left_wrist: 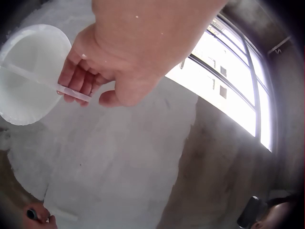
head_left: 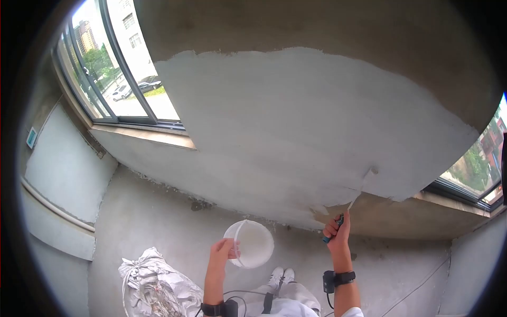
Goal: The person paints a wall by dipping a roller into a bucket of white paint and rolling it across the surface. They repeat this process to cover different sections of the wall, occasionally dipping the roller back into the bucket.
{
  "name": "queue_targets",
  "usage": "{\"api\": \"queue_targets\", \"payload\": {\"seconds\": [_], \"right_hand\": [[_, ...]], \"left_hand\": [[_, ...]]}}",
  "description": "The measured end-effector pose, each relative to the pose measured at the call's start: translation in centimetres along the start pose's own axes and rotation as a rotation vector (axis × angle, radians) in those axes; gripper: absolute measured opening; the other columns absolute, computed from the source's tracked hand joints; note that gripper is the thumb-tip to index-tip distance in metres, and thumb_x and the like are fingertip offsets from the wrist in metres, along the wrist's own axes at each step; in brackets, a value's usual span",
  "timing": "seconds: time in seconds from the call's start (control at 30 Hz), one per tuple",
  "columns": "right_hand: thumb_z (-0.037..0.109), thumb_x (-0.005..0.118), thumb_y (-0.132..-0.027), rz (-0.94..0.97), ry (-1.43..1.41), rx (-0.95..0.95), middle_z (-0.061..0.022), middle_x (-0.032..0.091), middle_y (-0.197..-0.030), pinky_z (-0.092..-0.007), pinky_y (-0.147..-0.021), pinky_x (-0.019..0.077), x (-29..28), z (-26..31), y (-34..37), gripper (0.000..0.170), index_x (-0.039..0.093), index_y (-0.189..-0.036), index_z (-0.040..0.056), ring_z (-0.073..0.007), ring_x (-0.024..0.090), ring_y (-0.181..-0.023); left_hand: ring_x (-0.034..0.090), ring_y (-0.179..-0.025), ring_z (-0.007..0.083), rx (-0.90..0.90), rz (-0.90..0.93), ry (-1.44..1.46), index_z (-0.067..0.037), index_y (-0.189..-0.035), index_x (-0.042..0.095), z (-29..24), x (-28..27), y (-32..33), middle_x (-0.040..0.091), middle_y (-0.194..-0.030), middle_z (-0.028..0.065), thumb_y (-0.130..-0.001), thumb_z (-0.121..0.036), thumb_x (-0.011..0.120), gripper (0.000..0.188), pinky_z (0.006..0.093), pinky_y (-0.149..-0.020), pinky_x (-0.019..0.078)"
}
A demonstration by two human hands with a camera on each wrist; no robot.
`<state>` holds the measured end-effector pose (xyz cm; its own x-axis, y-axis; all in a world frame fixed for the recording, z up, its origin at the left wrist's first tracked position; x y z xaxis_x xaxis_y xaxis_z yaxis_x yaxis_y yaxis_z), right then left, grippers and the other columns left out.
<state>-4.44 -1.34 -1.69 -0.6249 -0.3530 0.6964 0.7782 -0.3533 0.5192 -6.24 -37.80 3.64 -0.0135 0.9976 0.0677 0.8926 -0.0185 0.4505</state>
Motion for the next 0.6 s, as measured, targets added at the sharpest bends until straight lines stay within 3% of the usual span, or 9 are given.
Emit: {"api": "queue_targets", "payload": {"seconds": [0.1,0.33,0.47,0.6], "right_hand": [[0.054,0.046,-0.097,-0.116,0.077,0.009,0.0043,0.023,-0.055,-0.0279,-0.039,0.0222,3.2,-2.4,-0.7,0.041,0.04,-0.082,0.0158,-0.0096,0.023,-0.042],[0.049,0.042,-0.099,0.077,0.268,0.25,0.0026,0.028,-0.056,-0.03,-0.036,0.024,9.5,-11.7,-0.1,0.04,0.038,-0.083,0.0126,-0.0105,0.026,-0.039],[0.048,0.044,-0.098,0.162,0.416,0.354,0.0042,0.026,-0.054,-0.0288,-0.038,0.0184,14.7,-17.7,-0.8,0.038,0.038,-0.082,0.0136,-0.0078,0.021,-0.04],[0.047,0.046,-0.098,0.302,0.467,0.41,0.0041,0.028,-0.055,-0.0283,-0.037,0.0216,21.3,-24.3,-2.1,0.039,0.038,-0.081,0.0125,-0.0075,0.024,-0.04]], "left_hand": [[0.065,-0.064,0.0175,-0.013,-0.058,-0.008,0.002,-0.093,0.068,-0.8,-1.1,0.0,0.064,-0.075,0.0081,-0.09,-0.025,0.058,0.029,0.0297,-0.065,0.0547],[0.065,-0.063,0.0184,-0.011,-0.114,0.014,0.003,-0.093,0.066,-1.2,-4.8,-1.8,0.062,-0.074,0.0077,-0.089,-0.026,0.059,0.03,0.03,-0.064,0.0546],[0.065,-0.063,0.0181,-0.03,-0.129,0.012,0.004,-0.093,0.066,-2.0,-10.6,-3.9,0.061,-0.074,0.0075,-0.089,-0.025,0.059,0.03,0.0293,-0.063,0.0545],[0.064,-0.061,0.0172,-0.026,-0.134,0.002,0.005,-0.093,0.066,-3.8,-17.6,-6.5,0.061,-0.072,0.0066,-0.089,-0.023,0.058,0.029,0.028,-0.061,0.0538]]}}
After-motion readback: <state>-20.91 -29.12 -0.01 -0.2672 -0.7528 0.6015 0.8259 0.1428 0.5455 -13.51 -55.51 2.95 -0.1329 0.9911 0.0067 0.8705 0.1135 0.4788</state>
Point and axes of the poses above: each hand's wrist, its own y-axis away from the middle knuckle, its own x-axis out of the palm, z = x × y, the point moved 1 cm from there along -y, towards the middle knuckle
